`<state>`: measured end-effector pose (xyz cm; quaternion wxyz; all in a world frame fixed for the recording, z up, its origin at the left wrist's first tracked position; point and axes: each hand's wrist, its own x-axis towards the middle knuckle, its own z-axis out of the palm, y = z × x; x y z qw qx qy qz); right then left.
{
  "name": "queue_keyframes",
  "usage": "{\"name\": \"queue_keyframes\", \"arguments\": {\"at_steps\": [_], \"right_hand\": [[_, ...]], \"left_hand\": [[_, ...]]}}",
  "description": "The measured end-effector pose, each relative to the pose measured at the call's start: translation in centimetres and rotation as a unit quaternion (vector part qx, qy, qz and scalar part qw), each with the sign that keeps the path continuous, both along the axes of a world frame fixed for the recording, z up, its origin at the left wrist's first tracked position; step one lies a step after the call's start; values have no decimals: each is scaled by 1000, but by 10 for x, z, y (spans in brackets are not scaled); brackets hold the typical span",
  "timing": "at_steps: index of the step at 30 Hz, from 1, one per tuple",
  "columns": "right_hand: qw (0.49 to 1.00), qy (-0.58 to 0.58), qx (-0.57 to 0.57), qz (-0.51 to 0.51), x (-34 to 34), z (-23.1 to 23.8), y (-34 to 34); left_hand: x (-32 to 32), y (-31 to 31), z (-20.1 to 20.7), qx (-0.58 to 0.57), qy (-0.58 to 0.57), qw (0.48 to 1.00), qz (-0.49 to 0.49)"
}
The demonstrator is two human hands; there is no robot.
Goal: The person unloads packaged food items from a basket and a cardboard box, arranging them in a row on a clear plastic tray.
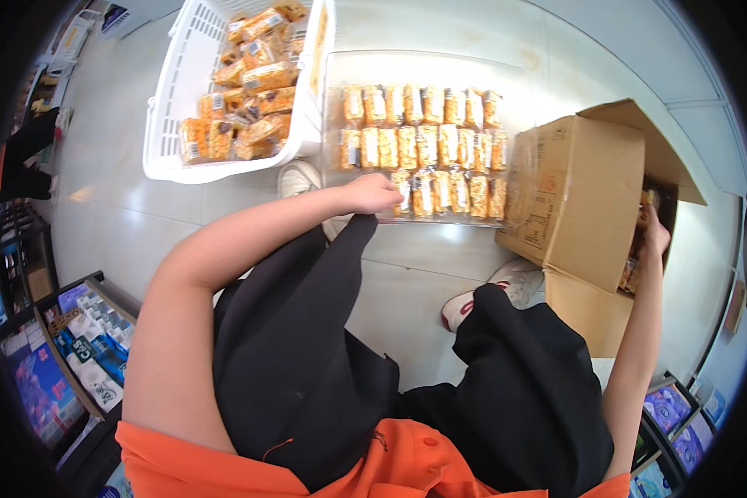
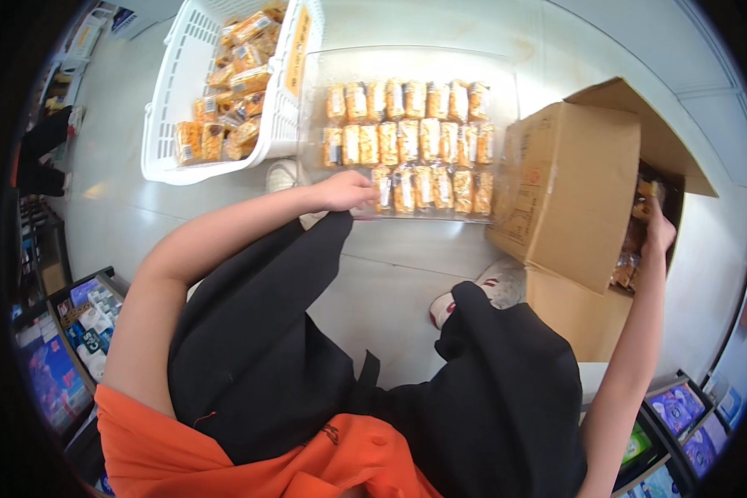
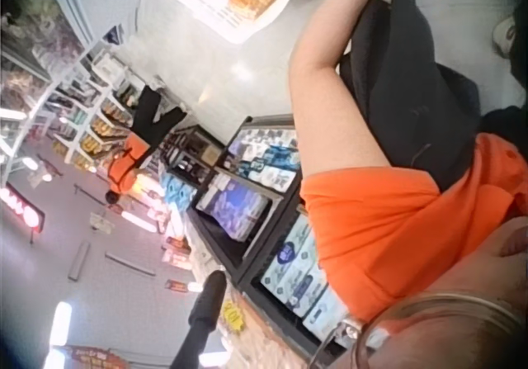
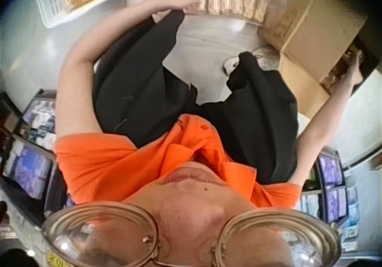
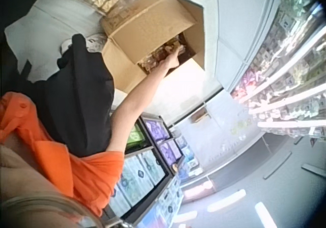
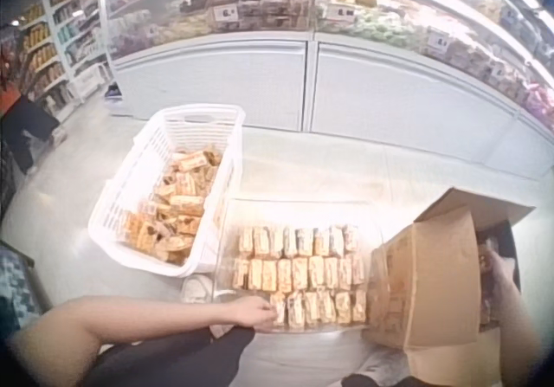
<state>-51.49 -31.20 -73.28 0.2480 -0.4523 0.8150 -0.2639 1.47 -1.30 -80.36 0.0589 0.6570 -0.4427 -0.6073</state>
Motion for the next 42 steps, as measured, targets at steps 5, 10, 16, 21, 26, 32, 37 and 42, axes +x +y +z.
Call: {"name": "queue_keyframes", "arguments": {"at_steps": [5, 10, 16, 21, 26, 32, 37, 42], "right_hand": [[953, -281, -108, -41, 49, 56, 44], [867, -476, -131, 75, 109, 131, 85], [778, -535, 193, 268, 217, 109, 168], [703, -536, 341, 320, 265, 91, 212], [727, -501, 317, 347, 257, 91, 211], [762, -475, 270, 348, 247, 95, 197], [782, -439, 245, 369, 247, 93, 198], [792, -416, 232, 382, 249, 95, 198]], "left_hand": [[0, -11, 31, 10, 58, 995, 76], [-6, -28, 68, -19, 144, 979, 143], [-39, -43, 119, -40, 366, 920, 136], [-45, -35, 122, 56, 543, 806, 229], [-39, -26, 118, 87, 530, 798, 271], [-9, -28, 91, 32, 336, 902, 270], [10, -14, 70, 48, 23, 985, 166], [6, 4, 55, -59, -216, 975, 12]]}}
